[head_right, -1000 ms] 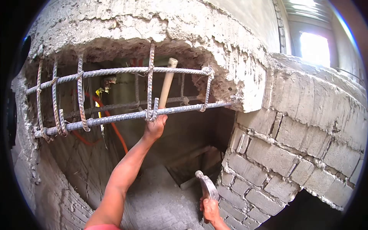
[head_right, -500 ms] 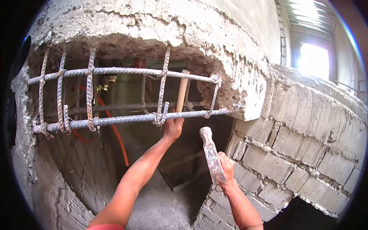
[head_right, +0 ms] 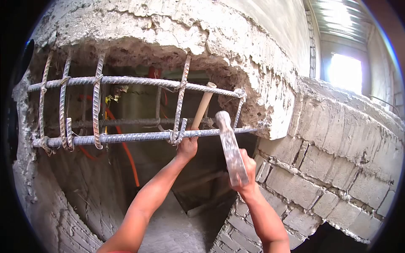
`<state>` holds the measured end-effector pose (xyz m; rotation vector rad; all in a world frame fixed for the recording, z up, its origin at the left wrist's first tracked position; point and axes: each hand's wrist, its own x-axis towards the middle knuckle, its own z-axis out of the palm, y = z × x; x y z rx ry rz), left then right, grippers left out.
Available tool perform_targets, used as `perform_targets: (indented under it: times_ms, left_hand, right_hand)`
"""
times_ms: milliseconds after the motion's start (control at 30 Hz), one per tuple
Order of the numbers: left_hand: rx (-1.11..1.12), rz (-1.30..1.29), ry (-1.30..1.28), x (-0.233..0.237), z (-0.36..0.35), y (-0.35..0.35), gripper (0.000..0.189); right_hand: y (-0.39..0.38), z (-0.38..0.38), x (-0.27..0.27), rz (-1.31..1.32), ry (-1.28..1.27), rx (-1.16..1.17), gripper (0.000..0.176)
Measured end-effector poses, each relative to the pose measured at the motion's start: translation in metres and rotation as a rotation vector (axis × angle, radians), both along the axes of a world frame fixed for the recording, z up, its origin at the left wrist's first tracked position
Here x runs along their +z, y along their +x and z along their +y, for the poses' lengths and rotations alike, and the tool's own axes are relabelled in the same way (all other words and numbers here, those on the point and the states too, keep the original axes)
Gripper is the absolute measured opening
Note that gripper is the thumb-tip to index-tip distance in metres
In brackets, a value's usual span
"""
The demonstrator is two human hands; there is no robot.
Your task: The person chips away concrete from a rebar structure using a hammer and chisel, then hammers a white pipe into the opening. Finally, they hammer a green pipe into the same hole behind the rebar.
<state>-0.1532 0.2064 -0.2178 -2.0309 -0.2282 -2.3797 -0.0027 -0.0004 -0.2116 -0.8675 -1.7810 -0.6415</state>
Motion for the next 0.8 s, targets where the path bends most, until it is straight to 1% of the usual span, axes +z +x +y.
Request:
perform_targets:
  times_ms: [33, 67, 100, 133, 167, 200, 233, 267, 300, 367, 400, 433, 467, 500, 533, 567, 633, 667, 700, 767, 800]
  left_hand:
    - [-0.005, -0.003, -0.004, 0.001, -0.012, -0.001, 0.032]
    - [0.002, -0.047, -0.001, 0.004, -0.021, 0.0, 0.032]
    - [0.011, -0.093, -0.003, 0.005, -0.025, 0.0, 0.032]
    - [-0.053, 0.022, -0.117, -0.003, -0.008, 0.005, 0.033]
    - [-0.061, 0.01, -0.134, -0.005, -0.007, 0.008, 0.033]
    - [-0.097, 0.026, -0.228, -0.008, -0.007, 0.013, 0.026]
    - [-0.132, 0.041, -0.319, -0.01, -0.007, 0.018, 0.02]
    - [0.044, -0.028, -0.21, -0.008, -0.014, 0.023, 0.022]
    - [0.005, -0.057, -0.126, -0.004, -0.017, 0.024, 0.024]
    - [-0.156, -0.024, -0.245, 0.002, -0.03, 0.024, 0.028]
    - [-0.171, -0.023, -0.25, 0.001, -0.032, 0.027, 0.028]
    - [-0.232, -0.048, -0.245, 0.001, -0.032, 0.03, 0.025]
    - [-0.291, -0.072, -0.241, 0.001, -0.03, 0.035, 0.029]
    - [-0.342, -0.135, -0.293, 0.002, -0.03, 0.043, 0.03]
    - [-0.347, 0.008, -0.442, 0.002, -0.03, 0.041, 0.024]
    - [-0.347, 0.15, -0.589, 0.004, -0.028, 0.038, 0.032]
    - [-0.21, 0.0, -0.266, -0.005, -0.002, 0.06, 0.031]
    - [-0.202, -0.145, -0.199, -0.016, 0.022, 0.084, 0.03]
    - [-0.327, -0.119, -0.263, -0.012, 0.014, 0.078, 0.031]
    - [-0.294, -0.013, -0.194, -0.012, 0.025, 0.079, 0.031]
    - [-0.315, -0.136, -0.169, -0.011, 0.023, 0.086, 0.031]
  right_hand:
    - [0.0, 0.002, 0.004, 0.021, -0.024, 0.002, 0.015]
    - [-0.003, 0.005, 0.008, 0.125, 0.02, 0.117, 0.013]
    - [0.001, 0.008, 0.015, 0.115, 0.017, 0.114, 0.013]
    - [0.009, 0.01, 0.022, 0.107, 0.024, 0.056, 0.017]
    - [0.013, 0.009, 0.033, 0.097, 0.024, -0.006, 0.025]
    - [0.016, 0.002, 0.048, -0.078, 0.116, -0.064, 0.019]
    - [0.009, -0.009, 0.068, -0.255, 0.209, -0.116, 0.016]
    - [0.002, -0.018, 0.076, -0.299, 0.167, -0.128, 0.019]
    - [0.001, -0.02, 0.077, -0.29, 0.127, -0.129, 0.018]
    - [0.001, -0.029, 0.086, -0.353, 0.091, -0.109, 0.022]
    - [0.001, -0.037, 0.09, -0.343, 0.073, -0.185, 0.042]
    - [0.004, -0.043, 0.094, -0.332, 0.054, -0.261, 0.066]
    - [0.008, -0.044, 0.098, -0.378, 0.098, -0.328, 0.066]
    - [0.007, -0.047, 0.104, -0.406, 0.131, -0.319, 0.065]
    - [0.004, -0.05, 0.109, -0.454, 0.128, -0.32, 0.064]
    - [0.003, -0.05, 0.114, -0.504, 0.126, -0.316, 0.064]
    - [0.0, -0.045, 0.117, -0.532, 0.101, -0.323, 0.063]
    - [-0.003, -0.045, 0.121, -0.562, 0.082, -0.339, 0.062]
    - [-0.005, -0.043, 0.122, -0.582, 0.109, -0.373, 0.062]
    - [-0.01, -0.046, 0.126, -0.623, 0.121, -0.438, 0.062]
    - [-0.012, -0.049, 0.128, -0.638, 0.113, -0.447, 0.061]
